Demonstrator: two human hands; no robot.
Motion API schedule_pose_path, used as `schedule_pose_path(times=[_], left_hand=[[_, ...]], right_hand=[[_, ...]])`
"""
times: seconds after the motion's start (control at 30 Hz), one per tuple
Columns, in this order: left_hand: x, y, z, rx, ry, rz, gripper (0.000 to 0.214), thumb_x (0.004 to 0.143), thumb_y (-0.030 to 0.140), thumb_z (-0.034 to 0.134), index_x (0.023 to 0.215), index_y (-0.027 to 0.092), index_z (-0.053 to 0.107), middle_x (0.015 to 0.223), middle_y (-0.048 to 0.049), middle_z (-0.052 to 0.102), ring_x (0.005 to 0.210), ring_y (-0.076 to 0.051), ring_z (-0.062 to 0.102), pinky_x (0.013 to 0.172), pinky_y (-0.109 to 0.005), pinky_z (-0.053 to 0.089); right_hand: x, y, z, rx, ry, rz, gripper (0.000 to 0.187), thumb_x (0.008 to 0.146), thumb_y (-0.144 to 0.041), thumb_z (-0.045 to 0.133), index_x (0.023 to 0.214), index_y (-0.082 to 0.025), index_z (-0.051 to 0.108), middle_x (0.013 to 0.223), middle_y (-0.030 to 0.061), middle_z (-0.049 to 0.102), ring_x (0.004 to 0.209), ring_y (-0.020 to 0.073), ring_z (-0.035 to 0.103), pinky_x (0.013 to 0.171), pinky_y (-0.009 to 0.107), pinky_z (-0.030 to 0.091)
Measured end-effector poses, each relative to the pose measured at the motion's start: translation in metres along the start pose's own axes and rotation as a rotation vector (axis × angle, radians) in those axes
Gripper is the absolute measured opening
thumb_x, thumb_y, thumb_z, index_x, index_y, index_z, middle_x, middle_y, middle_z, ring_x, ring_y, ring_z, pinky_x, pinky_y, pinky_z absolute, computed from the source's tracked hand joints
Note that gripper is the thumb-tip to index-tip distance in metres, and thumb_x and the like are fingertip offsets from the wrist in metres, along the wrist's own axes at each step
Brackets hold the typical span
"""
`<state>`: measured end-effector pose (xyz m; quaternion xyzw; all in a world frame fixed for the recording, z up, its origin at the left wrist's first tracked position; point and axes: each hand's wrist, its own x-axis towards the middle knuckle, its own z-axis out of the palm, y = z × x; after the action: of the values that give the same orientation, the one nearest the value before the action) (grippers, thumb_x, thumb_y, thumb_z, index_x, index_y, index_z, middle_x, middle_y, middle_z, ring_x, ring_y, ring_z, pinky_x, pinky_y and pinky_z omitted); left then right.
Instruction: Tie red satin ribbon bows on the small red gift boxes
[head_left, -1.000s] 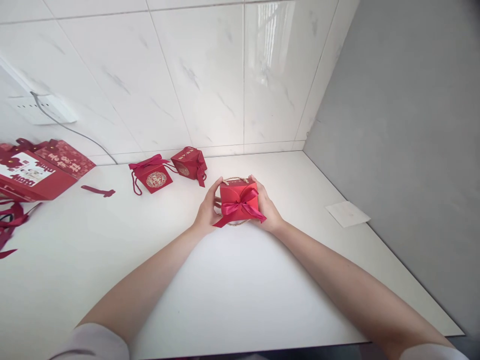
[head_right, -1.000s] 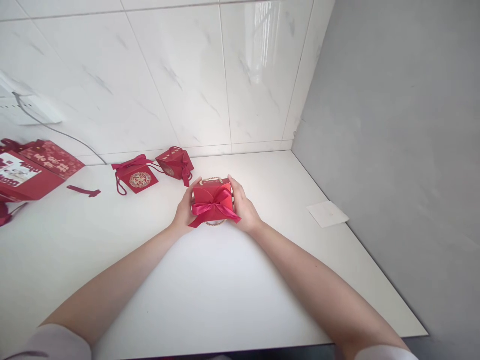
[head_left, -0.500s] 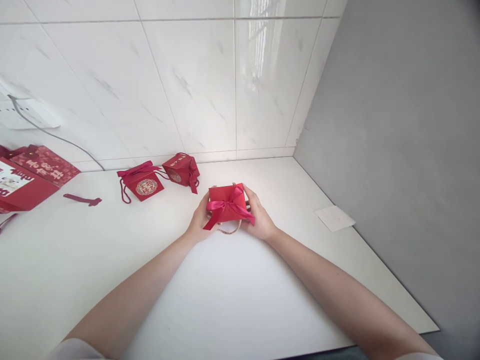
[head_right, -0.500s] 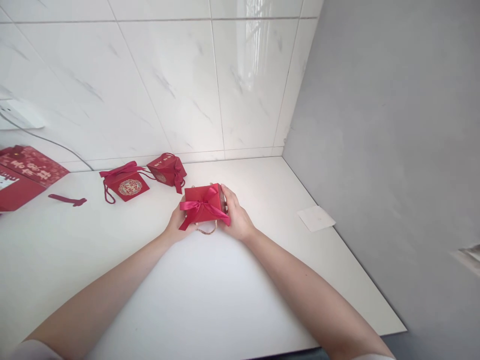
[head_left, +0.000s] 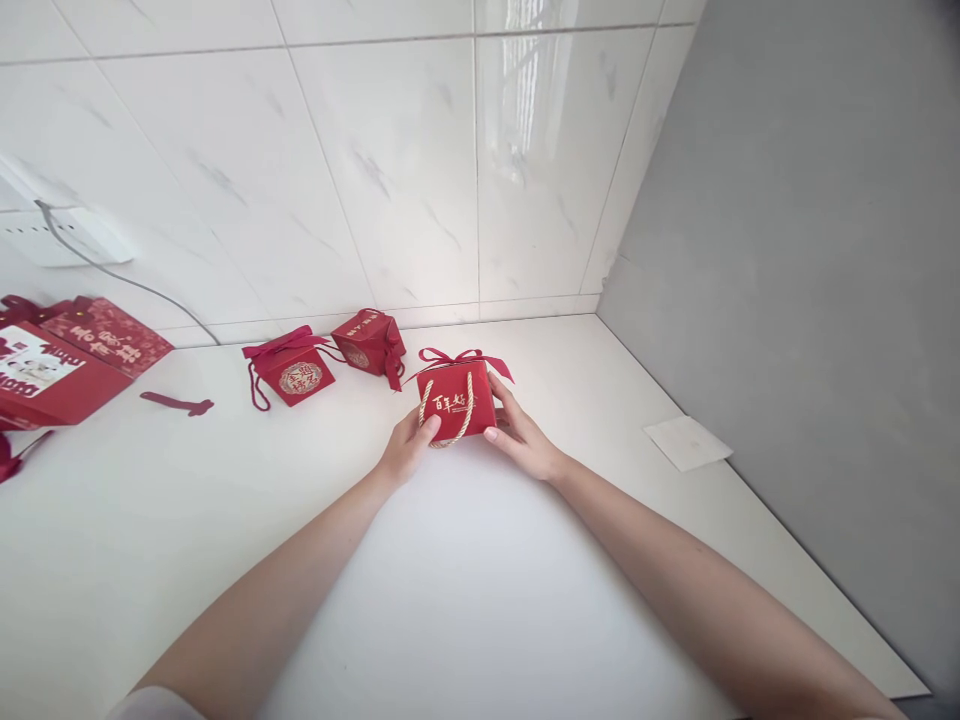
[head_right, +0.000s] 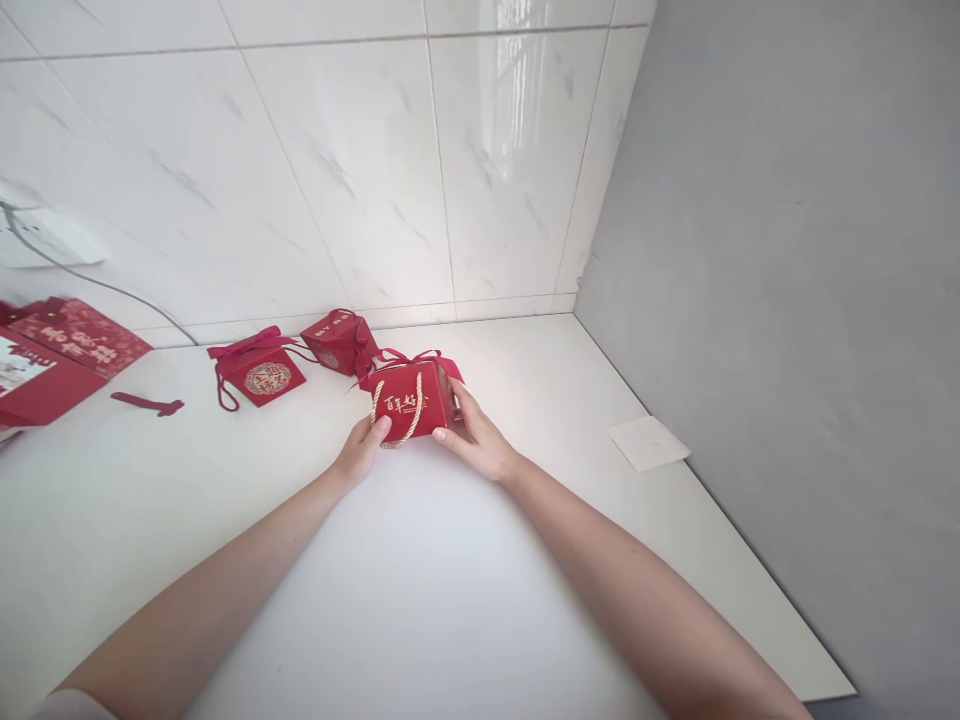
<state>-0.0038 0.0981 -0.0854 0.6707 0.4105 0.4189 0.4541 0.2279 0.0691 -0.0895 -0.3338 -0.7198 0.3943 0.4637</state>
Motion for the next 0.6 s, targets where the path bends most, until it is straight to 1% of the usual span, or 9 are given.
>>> schedule_pose_path(times=[0.1,0.2,0.37,0.5,0.6], left_hand=[[0.0001,-0.0039,-0.0009,0.013,-0.008,-0.002,0.063,0.086,0.067,0.050,0.118,0.015,0.064,0.105,-0.0114,0.074,0.106,-0.031,0.067,0.091,-0.041,0.053],[0.0004,-0.0032,-0.0003,0.014,-0.037,0.016,0.063,0.087,0.067,0.049,0.121,0.015,0.063,0.107,-0.0116,0.074,0.108,-0.031,0.066,0.094,-0.042,0.051],[-0.0005,0.0013,0.0013,-0.022,-0.048,0.012,0.067,0.084,0.068,0.052,0.124,0.014,0.062,0.113,-0.0134,0.072,0.116,-0.033,0.062,0.097,-0.043,0.050],[-0.0016,0.0004,0.0006,-0.030,-0.041,0.009,0.067,0.085,0.069,0.049,0.120,0.013,0.063,0.117,-0.0138,0.071,0.115,-0.032,0.063,0.100,-0.043,0.048],[-0.0017,-0.0003,0.0002,-0.057,-0.050,0.010,0.068,0.086,0.067,0.049,0.124,0.013,0.062,0.120,-0.0137,0.070,0.118,-0.033,0.061,0.101,-0.043,0.048]], right_hand=[[0.0001,0.0040,-0.0001,-0.020,0.021,0.012,0.084,0.091,-0.056,0.053,0.156,-0.029,0.008,0.159,0.0129,0.024,0.123,0.0269,0.054,0.102,0.046,0.048],[0.0000,0.0041,-0.0003,-0.050,0.037,0.007,0.086,0.089,-0.058,0.055,0.155,-0.027,0.009,0.156,0.0158,0.029,0.114,0.0261,0.058,0.095,0.044,0.052],[-0.0006,0.0031,-0.0013,-0.074,0.043,-0.001,0.086,0.089,-0.058,0.055,0.155,-0.028,0.009,0.152,0.0162,0.032,0.109,0.0255,0.059,0.090,0.043,0.054],[-0.0014,0.0058,-0.0009,-0.100,0.061,-0.007,0.085,0.088,-0.056,0.057,0.154,-0.029,0.011,0.151,0.0154,0.032,0.105,0.0252,0.060,0.088,0.044,0.054],[-0.0018,0.0057,-0.0002,-0.104,0.058,-0.018,0.085,0.088,-0.054,0.059,0.154,-0.029,0.012,0.152,0.0152,0.031,0.106,0.0257,0.059,0.088,0.044,0.054]])
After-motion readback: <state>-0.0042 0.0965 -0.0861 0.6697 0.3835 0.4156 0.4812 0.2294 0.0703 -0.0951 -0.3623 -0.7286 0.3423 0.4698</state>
